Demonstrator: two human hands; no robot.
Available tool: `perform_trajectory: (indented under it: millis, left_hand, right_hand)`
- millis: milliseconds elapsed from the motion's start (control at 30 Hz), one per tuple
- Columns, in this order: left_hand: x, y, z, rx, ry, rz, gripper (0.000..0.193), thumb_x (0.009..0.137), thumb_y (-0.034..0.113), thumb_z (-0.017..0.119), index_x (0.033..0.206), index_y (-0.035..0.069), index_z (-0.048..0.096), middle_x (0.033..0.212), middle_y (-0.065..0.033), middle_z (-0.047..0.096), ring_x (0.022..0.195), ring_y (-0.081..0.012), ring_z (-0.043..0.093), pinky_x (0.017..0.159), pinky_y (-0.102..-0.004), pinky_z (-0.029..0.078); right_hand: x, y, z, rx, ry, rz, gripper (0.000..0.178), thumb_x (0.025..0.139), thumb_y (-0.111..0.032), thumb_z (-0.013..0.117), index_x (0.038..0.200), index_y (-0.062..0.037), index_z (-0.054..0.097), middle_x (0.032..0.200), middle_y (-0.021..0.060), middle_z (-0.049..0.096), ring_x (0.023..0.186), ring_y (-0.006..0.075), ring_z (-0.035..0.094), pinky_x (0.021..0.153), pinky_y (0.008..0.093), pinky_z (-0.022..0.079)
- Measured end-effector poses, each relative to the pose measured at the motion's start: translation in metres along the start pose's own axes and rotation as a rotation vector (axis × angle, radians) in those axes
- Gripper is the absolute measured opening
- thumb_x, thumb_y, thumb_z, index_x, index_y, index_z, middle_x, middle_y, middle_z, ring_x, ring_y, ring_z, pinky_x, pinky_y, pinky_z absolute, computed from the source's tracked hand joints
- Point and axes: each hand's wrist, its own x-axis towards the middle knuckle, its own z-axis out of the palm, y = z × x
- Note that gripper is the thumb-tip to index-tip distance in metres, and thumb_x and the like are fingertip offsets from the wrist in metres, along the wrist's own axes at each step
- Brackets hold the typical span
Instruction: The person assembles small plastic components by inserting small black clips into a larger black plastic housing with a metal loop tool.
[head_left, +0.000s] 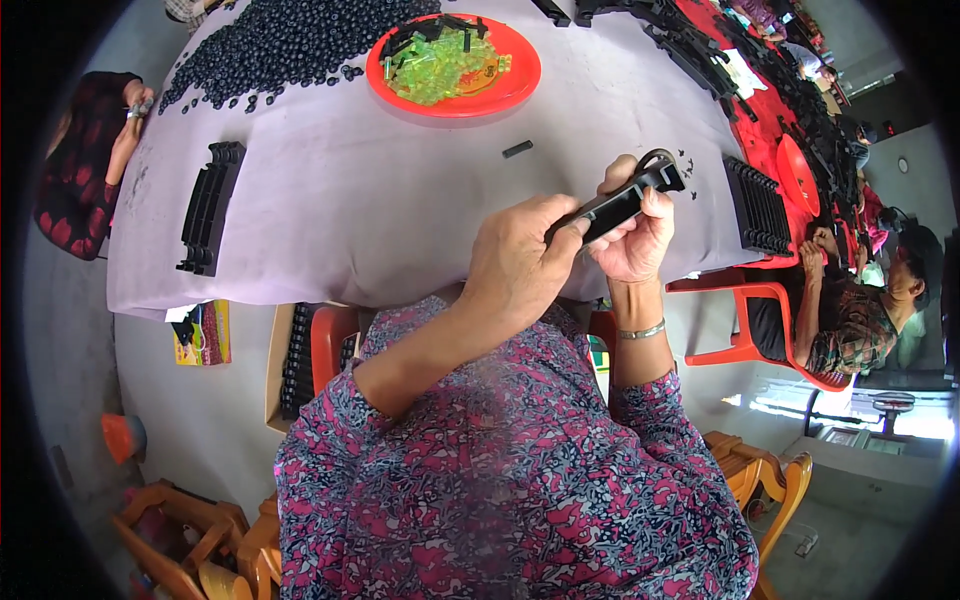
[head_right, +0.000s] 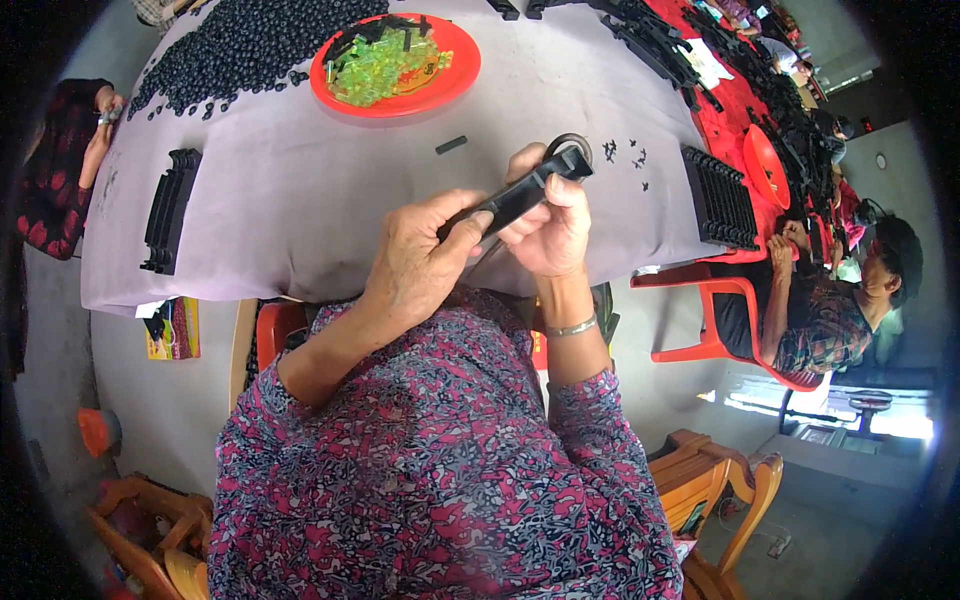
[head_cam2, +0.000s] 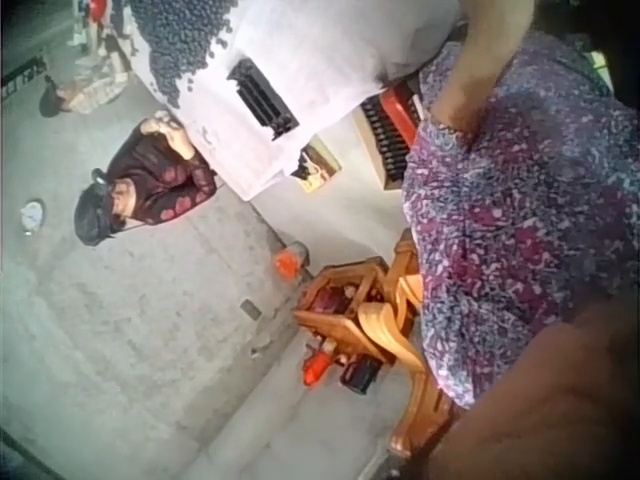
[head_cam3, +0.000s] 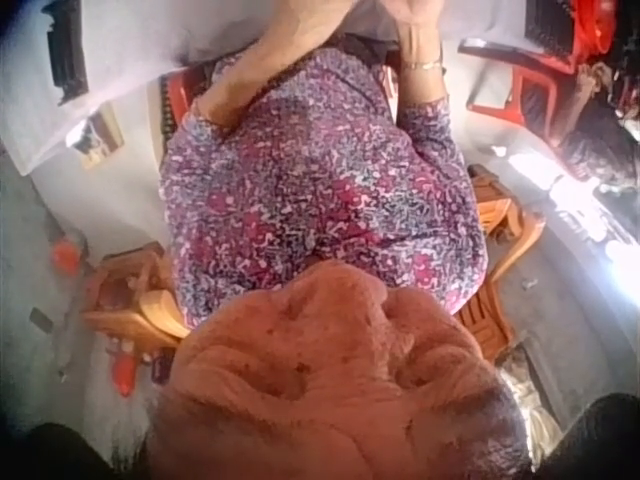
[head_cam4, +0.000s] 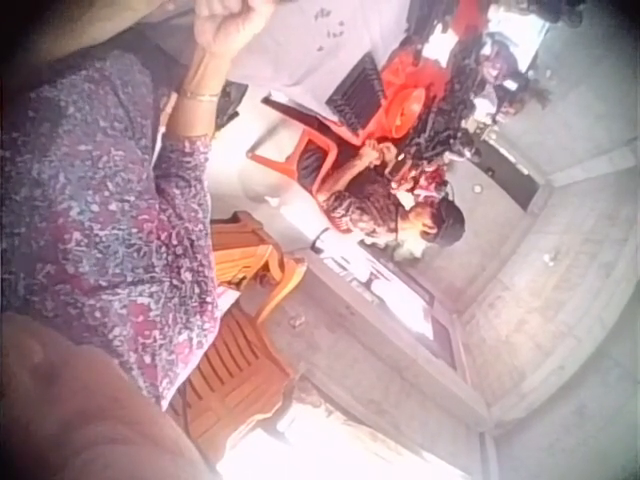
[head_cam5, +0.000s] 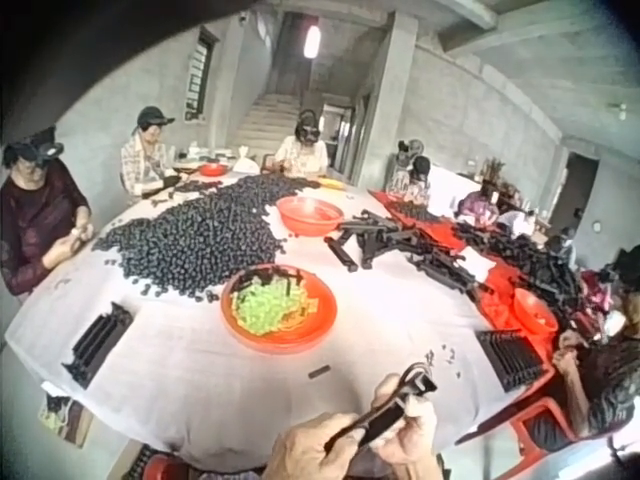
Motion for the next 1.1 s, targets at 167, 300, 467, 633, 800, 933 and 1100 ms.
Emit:
perform_trajectory:
  millis: [167, 300, 467, 633, 800, 933, 1100]
  left_hand:
    - [0.004, -0.001, 0.001, -0.036, 0.036, 0.034, 0.018, 0.087, 0.014, 0.063, 0.099, 0.0, 0.068, 0.074, -0.0115, 0.062, 0.066, -0.0223, 0.061, 0.06, -0.0327, 0.047]
    - [0.014, -0.007, -0.005, 0.026, -0.025, -0.043, 0.021, 0.09, 0.014, 0.063, 0.103, 0.0, 0.07, 0.071, -0.0013, 0.062, 0.064, -0.0072, 0.059, 0.058, -0.023, 0.046]
    - [0.019, -0.018, -0.012, -0.055, -0.101, -0.1, 0.021, 0.089, 0.015, 0.063, 0.101, 0.0, 0.071, 0.071, 0.001, 0.062, 0.064, -0.0053, 0.058, 0.057, -0.0222, 0.044]
    - [0.022, -0.016, -0.018, 0.004, -0.111, -0.128, 0.021, 0.088, 0.015, 0.064, 0.1, 0.0, 0.071, 0.071, -0.0018, 0.064, 0.062, -0.0066, 0.057, 0.056, -0.0243, 0.044]
    - [0.033, -0.032, -0.042, 0.376, -0.035, -0.02, 0.02, 0.084, 0.018, 0.064, 0.095, 0.003, 0.07, 0.071, -0.0145, 0.062, 0.059, -0.0195, 0.059, 0.058, -0.0335, 0.045]
    - [0.044, -0.053, -0.064, 0.577, -0.103, -0.098, 0.021, 0.084, 0.022, 0.062, 0.091, 0.005, 0.071, 0.075, -0.0164, 0.064, 0.071, -0.0348, 0.061, 0.068, -0.0413, 0.047]
    - [0.04, -0.079, -0.074, 0.622, -0.087, -0.082, 0.022, 0.081, 0.022, 0.064, 0.092, 0.004, 0.072, 0.082, -0.0145, 0.062, 0.074, -0.0335, 0.061, 0.069, -0.0414, 0.047]
  right_hand:
    - [-0.002, -0.001, -0.004, -0.041, 0.014, -0.032, 0.031, 0.087, -0.031, 0.062, 0.094, -0.0044, 0.048, 0.058, -0.008, 0.027, 0.046, 0.0043, 0.023, 0.041, 0.0227, 0.019]
    - [0.0, 0.003, -0.008, -0.014, 0.025, 0.005, 0.03, 0.088, -0.03, 0.061, 0.097, -0.0041, 0.048, 0.058, -0.0075, 0.027, 0.046, 0.0049, 0.023, 0.04, 0.0233, 0.019]
    - [-0.002, 0.009, -0.013, -0.012, 0.03, 0.016, 0.029, 0.09, -0.03, 0.06, 0.1, -0.0046, 0.049, 0.058, -0.0069, 0.026, 0.045, 0.0056, 0.023, 0.041, 0.0241, 0.019]
    - [-0.001, 0.011, -0.008, 0.036, 0.057, 0.042, 0.029, 0.091, -0.031, 0.059, 0.1, -0.0055, 0.05, 0.058, -0.0068, 0.027, 0.045, 0.006, 0.023, 0.042, 0.0245, 0.019]
    - [-0.007, 0.014, -0.009, -0.321, 0.645, 0.097, 0.02, 0.094, -0.026, 0.059, 0.092, -0.0064, 0.057, 0.058, -0.0074, 0.029, 0.045, 0.0042, 0.023, 0.04, 0.0227, 0.016]
    - [-0.016, 0.005, 0.0, -0.338, 0.692, 0.01, 0.029, 0.098, -0.03, 0.057, 0.083, -0.0053, 0.058, 0.055, -0.0066, 0.025, 0.043, 0.0051, 0.02, 0.039, 0.0232, 0.018]
    - [-0.003, -0.001, 0.022, -0.241, 0.449, -0.114, 0.051, 0.1, -0.048, 0.046, 0.069, -0.0078, 0.045, 0.054, -0.0045, 0.021, 0.045, 0.0082, 0.015, 0.043, 0.0272, 0.013]
